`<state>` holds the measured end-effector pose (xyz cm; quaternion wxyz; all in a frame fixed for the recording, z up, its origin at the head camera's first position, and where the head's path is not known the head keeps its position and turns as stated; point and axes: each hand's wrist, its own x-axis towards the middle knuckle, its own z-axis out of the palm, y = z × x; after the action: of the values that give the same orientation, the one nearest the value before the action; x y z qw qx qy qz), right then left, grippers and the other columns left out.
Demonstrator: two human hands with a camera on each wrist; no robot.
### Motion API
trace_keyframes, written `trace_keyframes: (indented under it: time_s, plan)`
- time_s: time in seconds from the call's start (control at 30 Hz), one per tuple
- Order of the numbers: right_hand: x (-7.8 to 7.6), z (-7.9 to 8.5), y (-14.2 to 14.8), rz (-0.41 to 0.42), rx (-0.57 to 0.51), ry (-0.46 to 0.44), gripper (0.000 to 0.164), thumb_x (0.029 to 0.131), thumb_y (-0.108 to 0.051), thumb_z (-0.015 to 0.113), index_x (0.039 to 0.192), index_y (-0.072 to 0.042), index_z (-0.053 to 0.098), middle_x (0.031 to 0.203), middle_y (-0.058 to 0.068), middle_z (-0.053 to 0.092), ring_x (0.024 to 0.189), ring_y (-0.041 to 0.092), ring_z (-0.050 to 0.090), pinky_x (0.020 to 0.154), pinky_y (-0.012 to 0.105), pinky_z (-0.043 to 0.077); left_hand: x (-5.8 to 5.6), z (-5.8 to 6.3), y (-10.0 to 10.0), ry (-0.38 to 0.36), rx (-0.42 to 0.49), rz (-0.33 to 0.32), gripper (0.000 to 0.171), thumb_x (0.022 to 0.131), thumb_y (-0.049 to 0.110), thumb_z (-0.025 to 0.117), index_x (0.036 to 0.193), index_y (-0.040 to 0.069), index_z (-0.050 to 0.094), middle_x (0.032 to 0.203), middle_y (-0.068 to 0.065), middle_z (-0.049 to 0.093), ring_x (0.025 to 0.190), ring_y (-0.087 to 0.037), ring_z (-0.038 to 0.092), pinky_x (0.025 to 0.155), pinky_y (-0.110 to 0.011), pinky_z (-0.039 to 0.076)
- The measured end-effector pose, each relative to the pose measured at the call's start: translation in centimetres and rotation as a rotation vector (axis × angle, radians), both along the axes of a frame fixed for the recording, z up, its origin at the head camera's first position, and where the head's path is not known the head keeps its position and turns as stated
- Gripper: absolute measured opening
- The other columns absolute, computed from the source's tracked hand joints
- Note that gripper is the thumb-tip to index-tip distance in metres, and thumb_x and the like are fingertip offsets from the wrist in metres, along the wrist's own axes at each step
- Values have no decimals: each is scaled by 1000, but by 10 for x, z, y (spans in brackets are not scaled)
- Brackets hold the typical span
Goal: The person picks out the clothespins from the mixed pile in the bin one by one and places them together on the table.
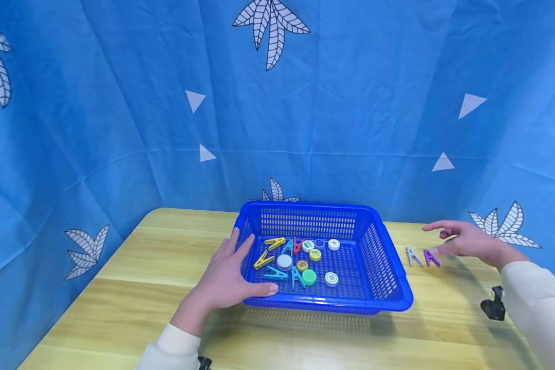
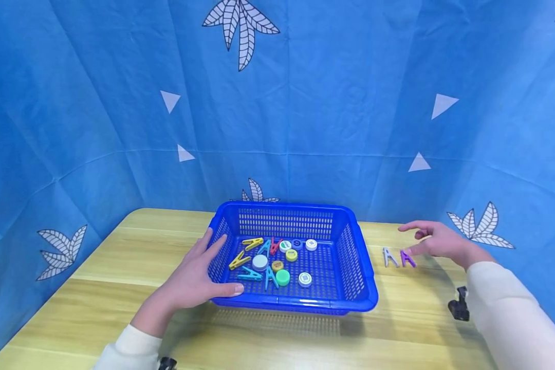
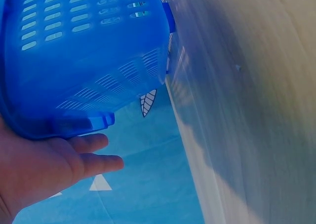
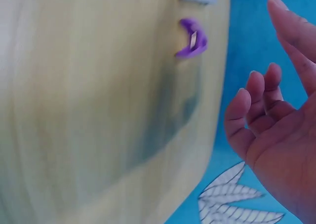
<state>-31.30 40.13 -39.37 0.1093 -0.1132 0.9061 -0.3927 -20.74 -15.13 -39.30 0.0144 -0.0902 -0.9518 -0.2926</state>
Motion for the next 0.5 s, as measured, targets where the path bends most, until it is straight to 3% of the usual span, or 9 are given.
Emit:
trace_keyframes:
  time_s: [0.13,0.3,0.5]
  plan:
    - [-1,13,-17,10,11,43,65,86,-19,79,141,0,50,114,19,44,96,29,45,71,40,49,-1,0,1,1,0,3,127,59,83,73,160,20,27,167,-9,3,150,-40,1,107,-72,20]
    - [-3,30,-40,28,18,73,59,88,-25,78,138,-3,54,107,14,46,90,26,45,68,38,47,-1,-1,0,-2,3,3,127,60,82,74,160,21,27,167,-9,2,150,-40,1,107,-73,19]
    - [-4,51,-69,58,55,124,53,94,-34,72,137,-7,57,115,16,48,101,30,45,78,43,48,-2,-2,-1,4,8,-3,128,59,84,73,160,21,26,167,-8,2,150,-40,2,109,-71,17]
